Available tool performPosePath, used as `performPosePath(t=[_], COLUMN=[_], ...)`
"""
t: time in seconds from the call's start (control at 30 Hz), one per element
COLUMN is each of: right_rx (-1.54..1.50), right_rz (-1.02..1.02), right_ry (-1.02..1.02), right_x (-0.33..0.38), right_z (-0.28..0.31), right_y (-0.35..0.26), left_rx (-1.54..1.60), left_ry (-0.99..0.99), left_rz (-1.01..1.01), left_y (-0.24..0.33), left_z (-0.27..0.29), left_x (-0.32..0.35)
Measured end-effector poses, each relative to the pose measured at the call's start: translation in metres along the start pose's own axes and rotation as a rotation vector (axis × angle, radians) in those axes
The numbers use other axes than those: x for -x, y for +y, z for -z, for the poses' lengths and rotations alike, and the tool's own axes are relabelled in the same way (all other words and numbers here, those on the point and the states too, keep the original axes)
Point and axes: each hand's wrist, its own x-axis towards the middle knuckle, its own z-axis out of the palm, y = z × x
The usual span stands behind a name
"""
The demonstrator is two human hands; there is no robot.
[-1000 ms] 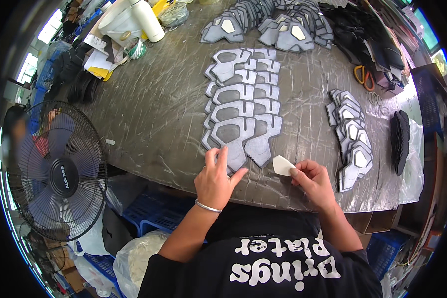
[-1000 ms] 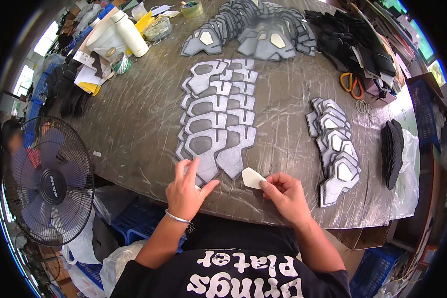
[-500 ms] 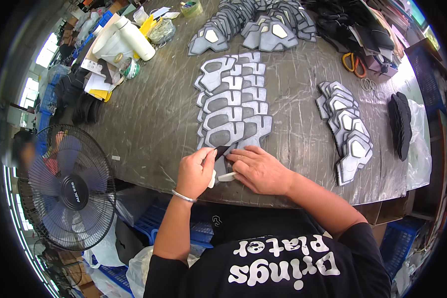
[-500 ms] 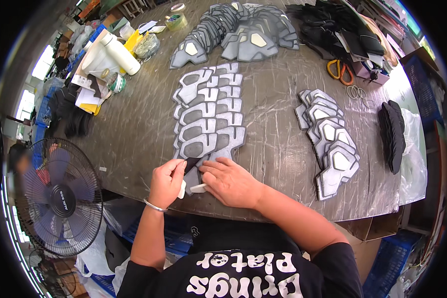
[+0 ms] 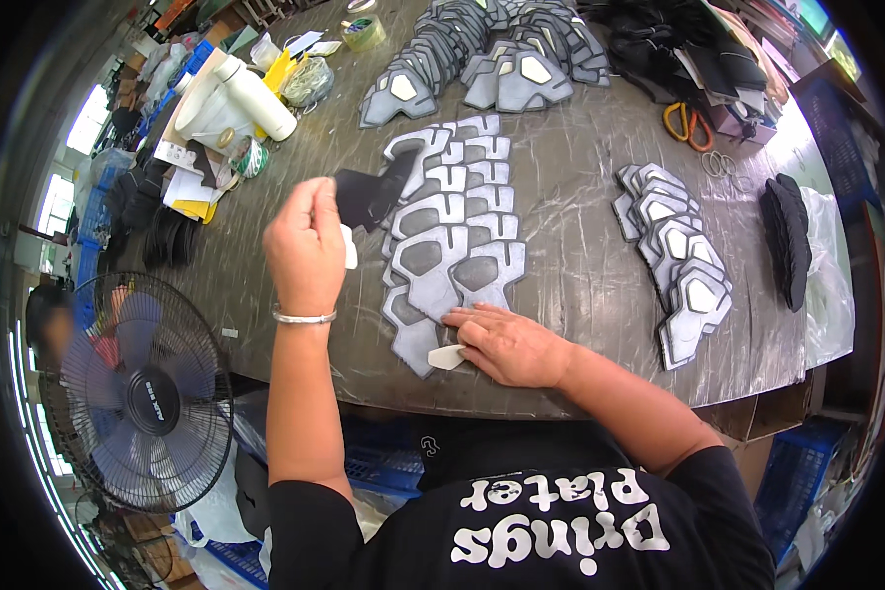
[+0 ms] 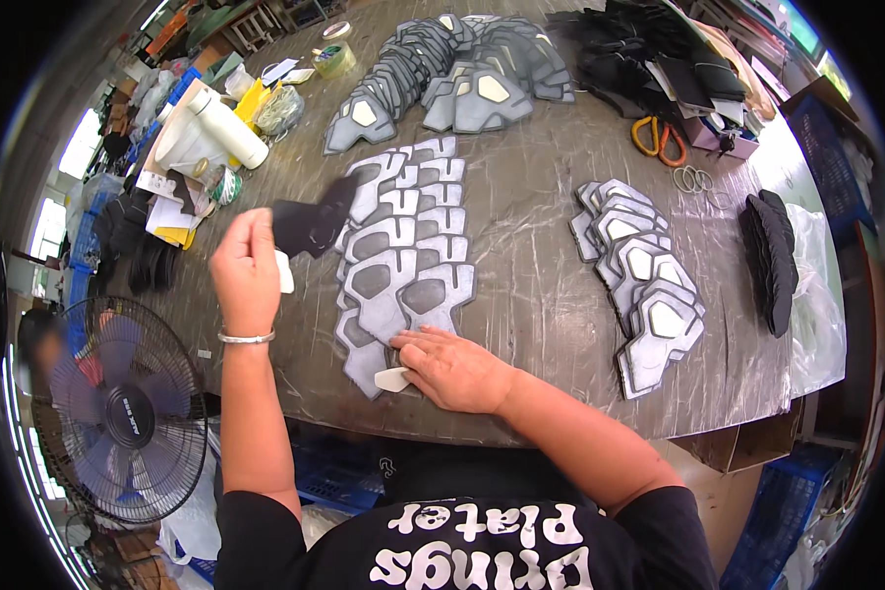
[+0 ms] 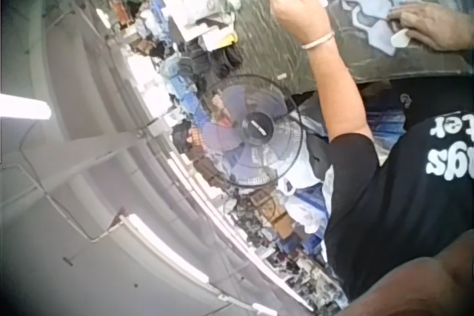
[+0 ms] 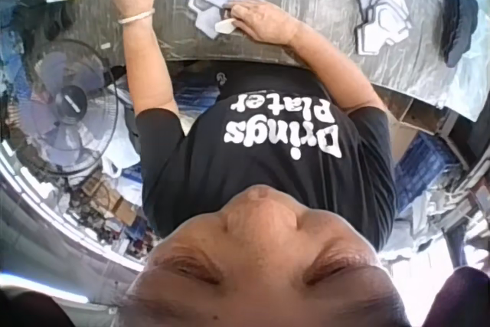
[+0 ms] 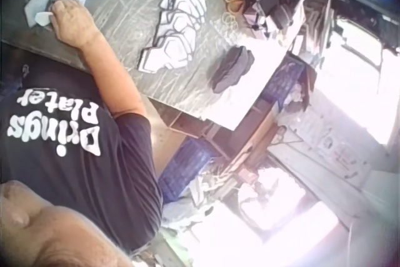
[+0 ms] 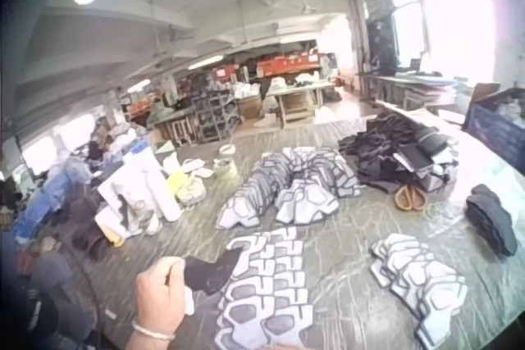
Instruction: The person applies small adhesive pieces onto grey shoe upper components by hand.
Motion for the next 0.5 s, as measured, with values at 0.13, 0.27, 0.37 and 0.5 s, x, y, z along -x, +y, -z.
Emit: performPosePath(t=[0.13,0.27,0.37,0.5], right_rx=[-0.14,-0.489,-0.874,-0.823], right_rz=[-0.053,-0.231,-0.62,-0.848], right_ry=[0.046,0.11,0.24,0.457], right_x=[0.012,0.059,0.121,0.16], right_z=[0.02,0.073,0.103,0.106], right_y=[-0.006,-0.032,-0.04,-0.037], left_rx=[0.003,-0.038,0.073,0.217], left_ry=[0.004,-0.164,-0.426,-0.675], left_rz=[-0.135,-0.486,-0.636,-0.6], left_y=[0.03,0.063,0.086,0.115], left_z=[-0.002,-0.009,-0.031,-0.05], left_x=[0.007,0.071,0.135,0.19])
